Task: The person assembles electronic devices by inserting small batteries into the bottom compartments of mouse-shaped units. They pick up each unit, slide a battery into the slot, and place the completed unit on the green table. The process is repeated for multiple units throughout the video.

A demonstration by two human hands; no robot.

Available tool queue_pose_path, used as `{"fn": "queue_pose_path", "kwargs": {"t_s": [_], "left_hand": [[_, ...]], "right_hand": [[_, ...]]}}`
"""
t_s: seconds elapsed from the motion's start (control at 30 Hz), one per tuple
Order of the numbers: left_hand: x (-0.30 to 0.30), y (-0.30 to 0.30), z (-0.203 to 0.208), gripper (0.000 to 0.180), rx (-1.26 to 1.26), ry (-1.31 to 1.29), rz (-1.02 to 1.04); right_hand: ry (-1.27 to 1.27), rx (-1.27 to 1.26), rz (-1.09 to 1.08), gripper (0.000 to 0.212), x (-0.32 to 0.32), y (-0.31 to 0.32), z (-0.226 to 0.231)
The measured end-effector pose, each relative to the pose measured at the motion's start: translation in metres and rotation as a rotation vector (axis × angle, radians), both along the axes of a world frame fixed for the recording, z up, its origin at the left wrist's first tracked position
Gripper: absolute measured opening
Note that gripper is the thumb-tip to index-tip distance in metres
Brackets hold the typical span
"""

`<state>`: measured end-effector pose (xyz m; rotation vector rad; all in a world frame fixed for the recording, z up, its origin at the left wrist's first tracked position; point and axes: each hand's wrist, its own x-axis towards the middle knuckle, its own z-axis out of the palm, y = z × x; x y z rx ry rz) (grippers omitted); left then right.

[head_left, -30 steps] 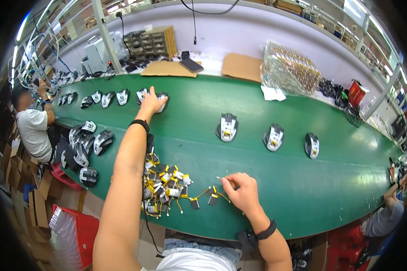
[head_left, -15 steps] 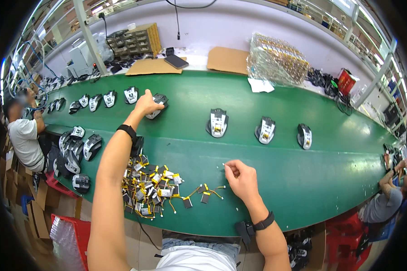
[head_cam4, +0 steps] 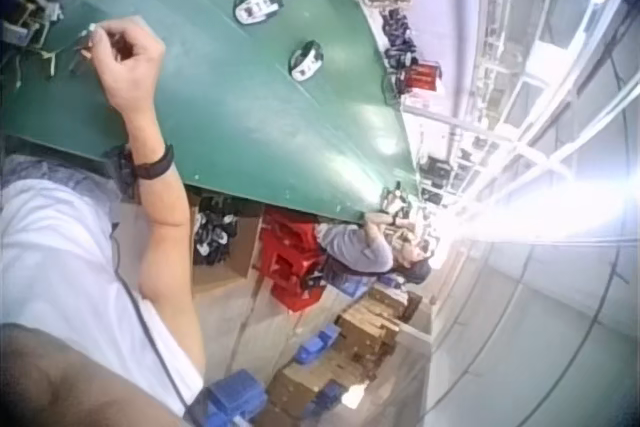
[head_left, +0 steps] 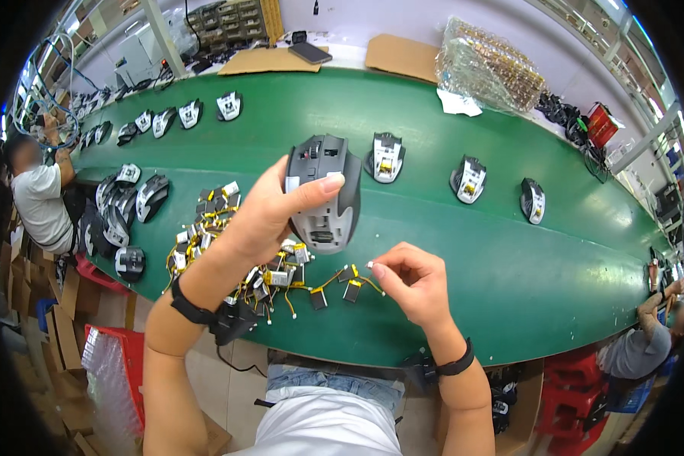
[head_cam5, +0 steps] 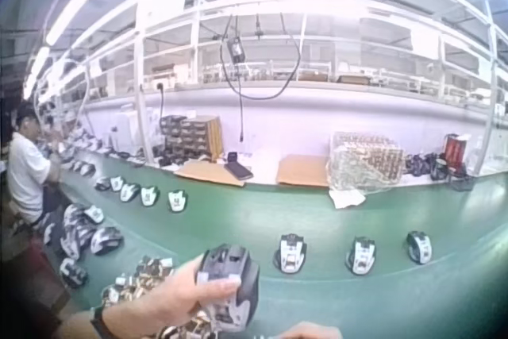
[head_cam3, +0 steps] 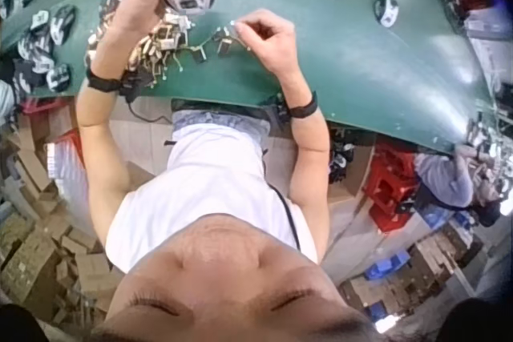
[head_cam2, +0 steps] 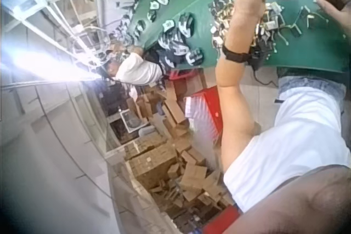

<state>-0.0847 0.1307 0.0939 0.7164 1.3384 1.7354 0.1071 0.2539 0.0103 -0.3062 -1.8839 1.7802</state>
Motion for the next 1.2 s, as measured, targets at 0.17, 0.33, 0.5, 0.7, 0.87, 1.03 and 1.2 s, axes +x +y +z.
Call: {"fn": "queue_pose_path", "kwargs": {"t_s": [0.17, 0.33, 0.5, 0.7, 0.87, 1.03, 1.2], "left_hand": [[0.016, 0.003, -0.048, 0.044, 0.141, -0.069, 0.102], [0.037, 0.020, -0.067, 0.056, 0.223, -0.117, 0.215], [0.024, 0.010, -0.078, 0.059, 0.217, 0.247, 0.129], [0.017, 0.000, -0.059, 0.071, 0.243, 0.811, -0.241], [0.024, -0.001, -0.061, 0.074, 0.220, 0.826, -0.372], [0.024, 0.000, -0.067, 0.077, 0.181, 0.732, -0.359], [0.029, 0.002, -0.075, 0.081, 0.132, 0.621, -0.341]], "right_hand": [[-0.052, -0.349, 0.094, 0.012, 0.001, 0.000, 0.008], [-0.075, -0.313, -0.028, 0.013, -0.006, -0.001, -0.006], [-0.080, -0.509, -0.069, 0.015, -0.013, 0.004, -0.011], [0.047, -0.802, 0.113, 0.016, -0.009, 0.016, -0.015], [-0.006, -0.518, 0.026, 0.021, -0.008, 0.012, -0.010], [-0.052, -0.165, -0.157, 0.018, -0.010, 0.011, -0.008], [0.011, 0.121, -0.476, 0.011, -0.020, 0.004, -0.019]]}}
